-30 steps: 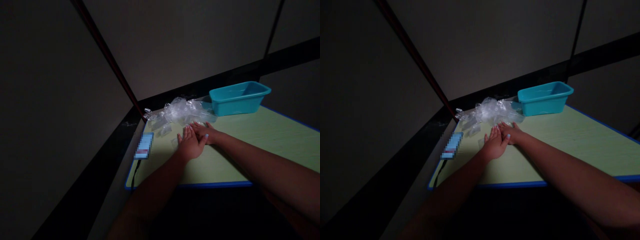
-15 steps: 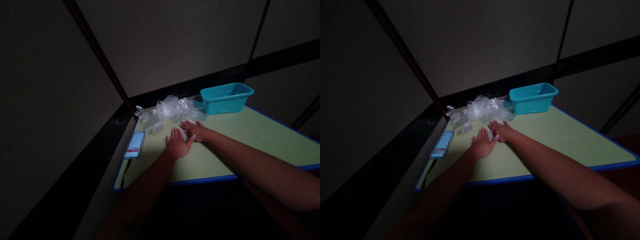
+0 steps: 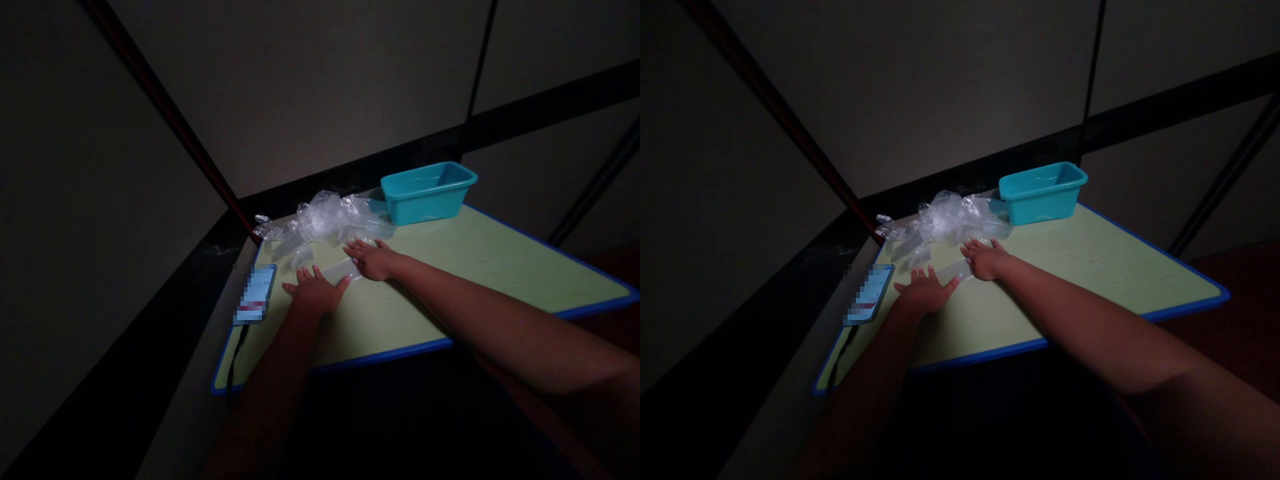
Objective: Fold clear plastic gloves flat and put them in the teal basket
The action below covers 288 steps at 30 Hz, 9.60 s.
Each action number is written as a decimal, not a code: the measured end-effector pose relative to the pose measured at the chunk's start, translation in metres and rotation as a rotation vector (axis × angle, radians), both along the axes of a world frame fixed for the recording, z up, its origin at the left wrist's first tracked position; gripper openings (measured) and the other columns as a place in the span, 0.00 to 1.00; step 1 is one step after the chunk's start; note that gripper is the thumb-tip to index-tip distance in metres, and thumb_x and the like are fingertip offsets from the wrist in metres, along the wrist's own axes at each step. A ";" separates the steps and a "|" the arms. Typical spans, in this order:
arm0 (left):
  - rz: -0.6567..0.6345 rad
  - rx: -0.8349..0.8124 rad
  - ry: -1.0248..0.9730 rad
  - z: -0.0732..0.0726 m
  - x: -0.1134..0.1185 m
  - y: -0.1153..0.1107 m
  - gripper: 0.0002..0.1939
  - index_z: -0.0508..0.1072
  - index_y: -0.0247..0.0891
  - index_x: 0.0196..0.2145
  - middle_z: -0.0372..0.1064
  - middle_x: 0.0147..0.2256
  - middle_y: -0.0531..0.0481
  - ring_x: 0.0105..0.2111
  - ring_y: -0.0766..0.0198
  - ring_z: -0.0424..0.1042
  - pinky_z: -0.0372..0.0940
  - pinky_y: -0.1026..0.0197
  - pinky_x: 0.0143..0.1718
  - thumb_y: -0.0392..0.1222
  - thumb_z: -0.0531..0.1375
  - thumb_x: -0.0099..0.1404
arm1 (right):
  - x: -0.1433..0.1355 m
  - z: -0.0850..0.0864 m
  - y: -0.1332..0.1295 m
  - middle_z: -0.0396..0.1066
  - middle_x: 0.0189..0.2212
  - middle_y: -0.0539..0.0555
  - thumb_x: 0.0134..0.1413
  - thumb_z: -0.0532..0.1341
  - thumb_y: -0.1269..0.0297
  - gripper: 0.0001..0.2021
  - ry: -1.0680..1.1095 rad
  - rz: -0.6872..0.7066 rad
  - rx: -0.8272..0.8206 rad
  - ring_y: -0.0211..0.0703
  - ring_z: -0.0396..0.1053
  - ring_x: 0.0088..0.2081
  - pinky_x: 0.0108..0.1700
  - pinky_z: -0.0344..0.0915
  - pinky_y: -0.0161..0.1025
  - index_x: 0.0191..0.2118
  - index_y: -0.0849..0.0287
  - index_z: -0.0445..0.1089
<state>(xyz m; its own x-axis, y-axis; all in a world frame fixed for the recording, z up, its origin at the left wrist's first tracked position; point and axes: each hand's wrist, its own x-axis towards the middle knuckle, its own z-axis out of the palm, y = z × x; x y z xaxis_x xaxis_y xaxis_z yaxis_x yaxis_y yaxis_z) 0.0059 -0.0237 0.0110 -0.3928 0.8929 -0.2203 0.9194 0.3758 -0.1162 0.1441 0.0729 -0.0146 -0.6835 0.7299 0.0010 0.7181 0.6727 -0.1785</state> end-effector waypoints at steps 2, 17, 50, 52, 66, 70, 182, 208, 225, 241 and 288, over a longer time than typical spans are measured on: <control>0.008 0.036 0.027 0.001 -0.003 0.000 0.52 0.44 0.28 0.64 0.36 0.64 0.32 0.64 0.43 0.32 0.36 0.32 0.57 0.72 0.32 0.56 | 0.000 0.000 0.000 0.39 0.66 0.53 0.62 0.42 0.64 0.26 0.014 0.001 -0.010 0.49 0.34 0.65 0.59 0.39 0.65 0.65 0.53 0.44; -0.338 0.157 -0.036 -0.002 0.001 0.008 0.33 0.39 0.51 0.65 0.26 0.66 0.47 0.65 0.51 0.27 0.39 0.38 0.58 0.62 0.37 0.65 | 0.006 0.018 0.010 0.70 0.44 0.62 0.54 0.55 0.61 0.13 0.264 -0.315 0.088 0.56 0.59 0.50 0.46 0.58 0.45 0.38 0.59 0.75; -0.313 0.065 -0.135 -0.014 0.000 0.017 0.40 0.34 0.42 0.65 0.21 0.65 0.41 0.64 0.52 0.26 0.38 0.39 0.59 0.66 0.36 0.62 | -0.002 0.020 0.003 0.74 0.39 0.57 0.49 0.60 0.57 0.11 0.359 -0.464 -0.148 0.52 0.66 0.45 0.43 0.60 0.43 0.35 0.56 0.75; -0.314 0.063 -0.134 -0.014 0.000 0.017 0.40 0.34 0.42 0.65 0.21 0.65 0.41 0.64 0.52 0.25 0.38 0.39 0.59 0.66 0.35 0.62 | -0.002 0.020 0.003 0.73 0.40 0.59 0.50 0.59 0.56 0.13 0.321 -0.477 -0.130 0.56 0.64 0.48 0.45 0.60 0.45 0.36 0.57 0.76; -0.314 0.077 -0.175 -0.013 0.000 0.016 0.40 0.35 0.43 0.65 0.21 0.65 0.39 0.64 0.52 0.24 0.37 0.37 0.58 0.66 0.36 0.62 | -0.006 0.019 0.000 0.74 0.33 0.51 0.42 0.64 0.57 0.08 0.452 -0.449 -0.206 0.48 0.66 0.43 0.44 0.56 0.42 0.30 0.54 0.75; -0.316 0.083 -0.184 -0.014 0.000 0.017 0.40 0.35 0.42 0.65 0.22 0.65 0.38 0.64 0.51 0.24 0.36 0.37 0.58 0.67 0.36 0.62 | -0.008 0.017 -0.001 0.74 0.31 0.49 0.43 0.64 0.63 0.06 0.500 -0.420 -0.237 0.42 0.69 0.37 0.40 0.56 0.37 0.31 0.56 0.73; -0.265 0.158 -0.130 -0.016 0.006 0.021 0.41 0.40 0.34 0.65 0.29 0.65 0.38 0.65 0.55 0.31 0.38 0.40 0.60 0.64 0.32 0.63 | 0.000 0.018 -0.005 0.31 0.66 0.53 0.61 0.44 0.58 0.30 -0.103 -0.044 -0.147 0.50 0.28 0.66 0.59 0.27 0.66 0.66 0.56 0.34; -0.232 0.259 -0.041 -0.016 -0.020 0.029 0.28 0.48 0.47 0.64 0.34 0.66 0.45 0.64 0.51 0.29 0.41 0.35 0.57 0.52 0.38 0.68 | 0.001 0.019 -0.006 0.29 0.66 0.53 0.62 0.41 0.55 0.30 -0.104 -0.026 -0.168 0.48 0.25 0.66 0.59 0.27 0.66 0.66 0.58 0.32; -0.199 0.322 0.036 -0.014 -0.026 0.025 0.27 0.50 0.40 0.63 0.30 0.66 0.38 0.64 0.49 0.24 0.40 0.34 0.57 0.47 0.40 0.68 | 0.001 0.019 -0.005 0.29 0.66 0.53 0.62 0.40 0.53 0.31 -0.112 -0.025 -0.169 0.48 0.25 0.66 0.59 0.28 0.66 0.66 0.60 0.31; -0.420 0.134 -0.038 -0.013 -0.007 0.017 0.38 0.45 0.34 0.64 0.25 0.65 0.41 0.64 0.52 0.23 0.37 0.36 0.58 0.61 0.33 0.66 | 0.001 0.021 -0.006 0.29 0.66 0.53 0.62 0.42 0.54 0.31 -0.110 -0.034 -0.174 0.48 0.26 0.66 0.60 0.27 0.65 0.66 0.57 0.32; -0.184 0.232 -0.042 -0.019 -0.013 0.028 0.38 0.49 0.40 0.64 0.32 0.66 0.41 0.64 0.48 0.27 0.36 0.33 0.57 0.63 0.32 0.64 | 0.000 0.018 -0.004 0.30 0.66 0.53 0.62 0.41 0.53 0.31 -0.111 -0.030 -0.163 0.49 0.27 0.66 0.59 0.24 0.66 0.66 0.58 0.33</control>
<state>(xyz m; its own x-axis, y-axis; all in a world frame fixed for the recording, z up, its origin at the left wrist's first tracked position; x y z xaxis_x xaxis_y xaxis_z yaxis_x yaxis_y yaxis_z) -0.0070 0.0040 -0.0076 -0.2144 0.9766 -0.0142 0.9767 0.2143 -0.0069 0.1443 0.0685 0.0038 -0.6511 0.7341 -0.1928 0.7584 0.6196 -0.2020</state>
